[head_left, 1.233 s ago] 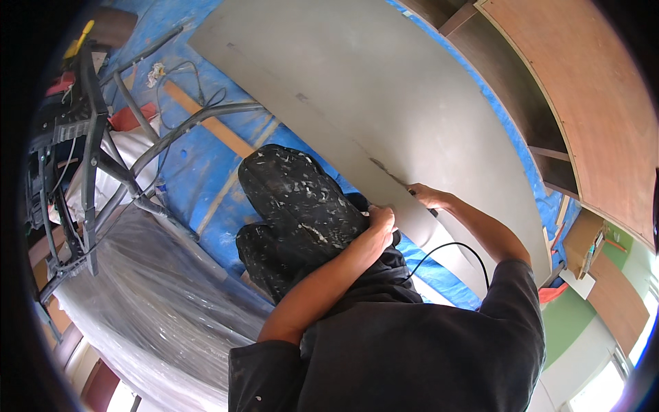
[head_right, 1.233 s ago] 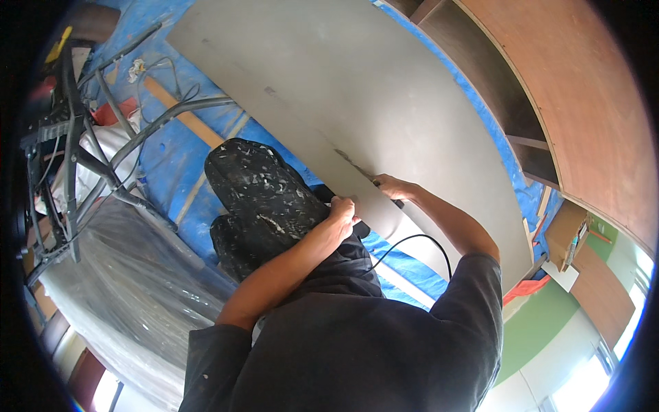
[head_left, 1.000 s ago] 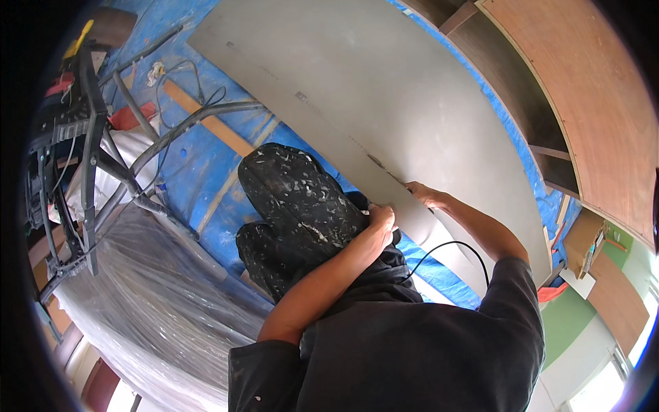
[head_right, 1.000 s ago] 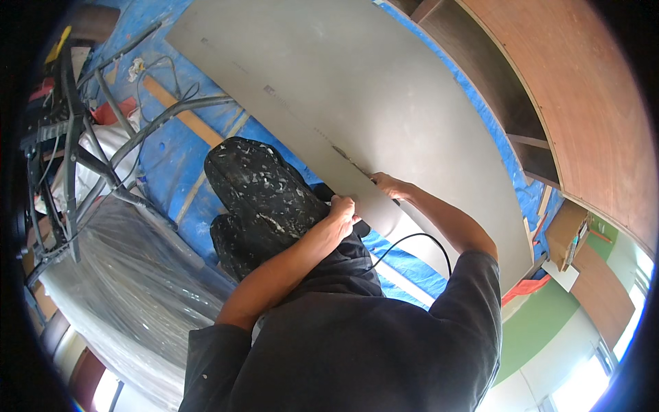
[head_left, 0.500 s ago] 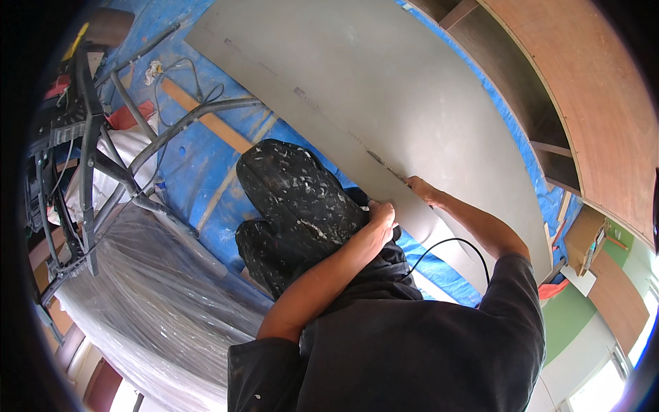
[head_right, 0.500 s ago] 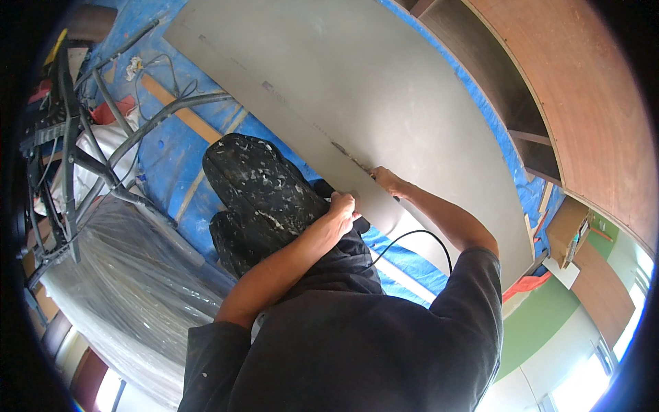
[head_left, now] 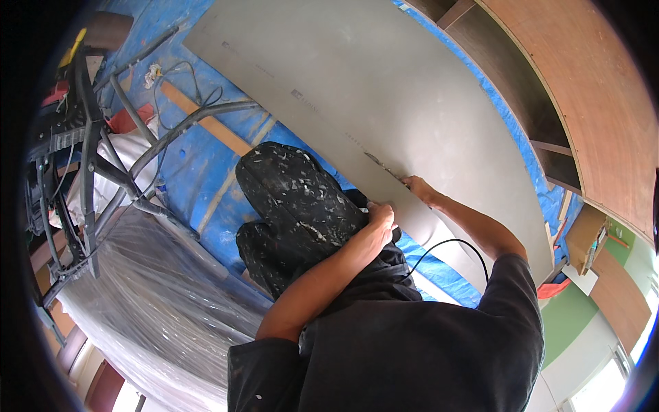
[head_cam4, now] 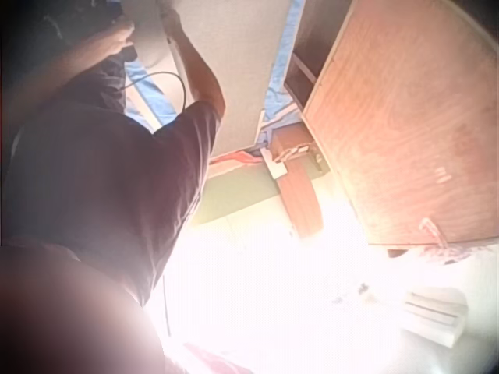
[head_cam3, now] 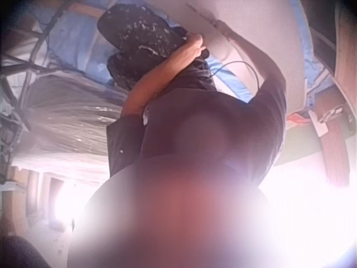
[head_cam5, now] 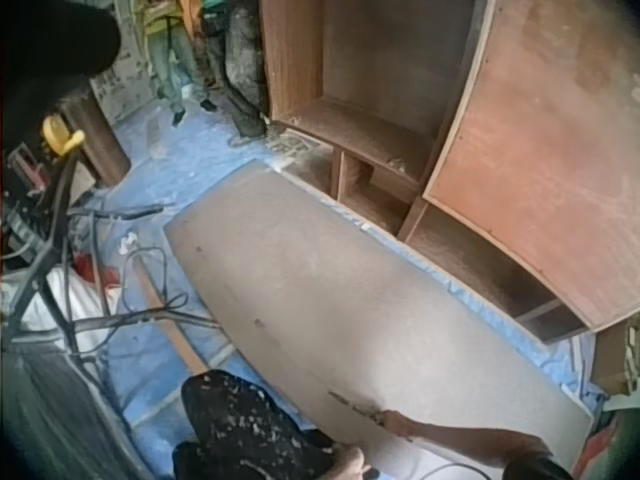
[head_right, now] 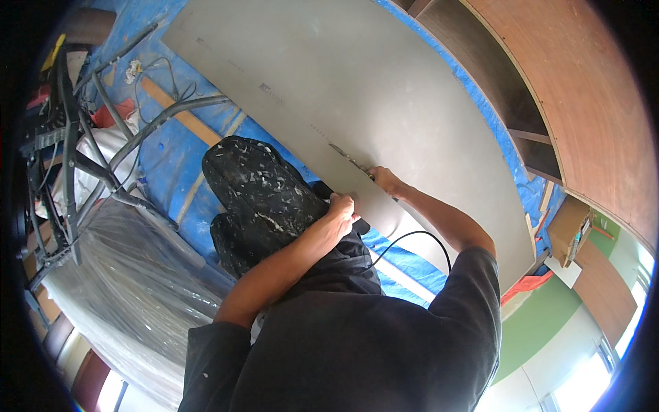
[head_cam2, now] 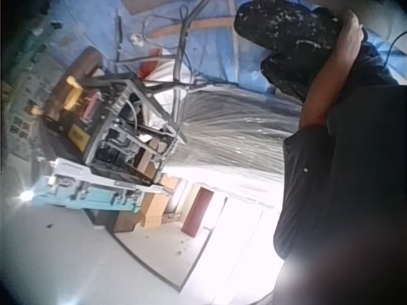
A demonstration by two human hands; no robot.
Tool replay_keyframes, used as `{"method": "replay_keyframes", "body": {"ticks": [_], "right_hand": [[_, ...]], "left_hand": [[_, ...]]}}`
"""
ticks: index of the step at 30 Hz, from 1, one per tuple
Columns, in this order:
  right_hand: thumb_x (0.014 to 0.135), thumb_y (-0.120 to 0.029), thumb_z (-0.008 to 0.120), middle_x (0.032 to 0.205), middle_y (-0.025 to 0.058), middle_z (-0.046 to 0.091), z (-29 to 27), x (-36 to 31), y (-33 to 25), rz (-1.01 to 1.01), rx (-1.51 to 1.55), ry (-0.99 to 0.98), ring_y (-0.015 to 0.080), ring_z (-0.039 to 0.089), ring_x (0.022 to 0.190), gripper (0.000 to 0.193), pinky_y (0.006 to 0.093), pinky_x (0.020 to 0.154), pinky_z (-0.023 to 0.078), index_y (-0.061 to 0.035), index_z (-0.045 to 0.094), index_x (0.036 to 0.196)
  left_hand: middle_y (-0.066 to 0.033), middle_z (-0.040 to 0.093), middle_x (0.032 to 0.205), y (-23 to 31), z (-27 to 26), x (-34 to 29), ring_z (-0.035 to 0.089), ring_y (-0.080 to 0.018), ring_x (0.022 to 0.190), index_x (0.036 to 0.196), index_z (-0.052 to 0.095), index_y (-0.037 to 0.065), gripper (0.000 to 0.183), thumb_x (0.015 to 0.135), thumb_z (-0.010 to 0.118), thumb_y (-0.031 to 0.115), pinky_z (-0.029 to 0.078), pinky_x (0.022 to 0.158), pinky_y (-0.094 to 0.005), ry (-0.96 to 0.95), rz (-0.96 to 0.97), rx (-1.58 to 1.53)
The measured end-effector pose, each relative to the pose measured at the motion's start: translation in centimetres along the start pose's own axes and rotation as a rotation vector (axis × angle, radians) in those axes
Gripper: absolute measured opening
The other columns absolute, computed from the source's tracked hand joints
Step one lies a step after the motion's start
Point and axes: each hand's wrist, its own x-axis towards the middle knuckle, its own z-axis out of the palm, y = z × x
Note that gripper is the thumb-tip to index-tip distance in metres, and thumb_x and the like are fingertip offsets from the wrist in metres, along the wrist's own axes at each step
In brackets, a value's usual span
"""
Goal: The person kneels on a blue floor covering and uses tin snips to cut a large sheet of drywall. They repeatedly score and snap the material along a straight line, separating a strip from the main sheet.
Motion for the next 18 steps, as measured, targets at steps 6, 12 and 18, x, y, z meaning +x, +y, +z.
{"method": "replay_keyframes", "body": {"ticks": [6, 12, 18], "right_hand": [[0.088, -0.029, 0.071, 0.107, 0.0154, 0.073, 0.0, -0.2, -0.3, -0.012, 0.089, -0.072, 0.0204, 0.068, 0.097, 0.044, 0.0373, 0.084, 0.054, 0.0013, 0.068, 0.119], [0.088, -0.031, 0.072, 0.108, 0.0146, 0.074, 0.5, 1.1, -0.1, -0.033, 0.090, -0.086, 0.0207, 0.068, 0.099, 0.046, 0.0379, 0.086, 0.054, 0.0021, 0.067, 0.120], [0.087, -0.032, 0.072, 0.103, 0.0141, 0.075, 0.0, 0.6, -0.9, 0.051, 0.003, -0.049, 0.0203, 0.069, 0.092, 0.048, 0.0375, 0.080, 0.055, 0.0021, 0.067, 0.120]], "left_hand": [[-0.0060, 0.051, 0.125, -0.2, -0.2, -0.1, 0.058, -0.0225, 0.105, 0.125, 0.038, 0.020, 0.038, 0.092, 0.044, 0.002, 0.052, 0.083, -0.0504, -0.037, 0.036, 0.030], [-0.0094, 0.055, 0.116, -0.2, -0.2, 0.4, 0.064, -0.0228, 0.086, 0.126, 0.037, 0.018, 0.041, 0.090, 0.047, 0.000, 0.056, 0.060, -0.0406, 0.019, 0.059, 0.052], [-0.0056, 0.051, 0.125, 0.2, -0.1, -0.5, 0.058, -0.0223, 0.102, 0.125, 0.037, 0.020, 0.035, 0.094, 0.044, 0.005, 0.051, 0.084, -0.0519, -0.036, 0.011, 0.033]]}}
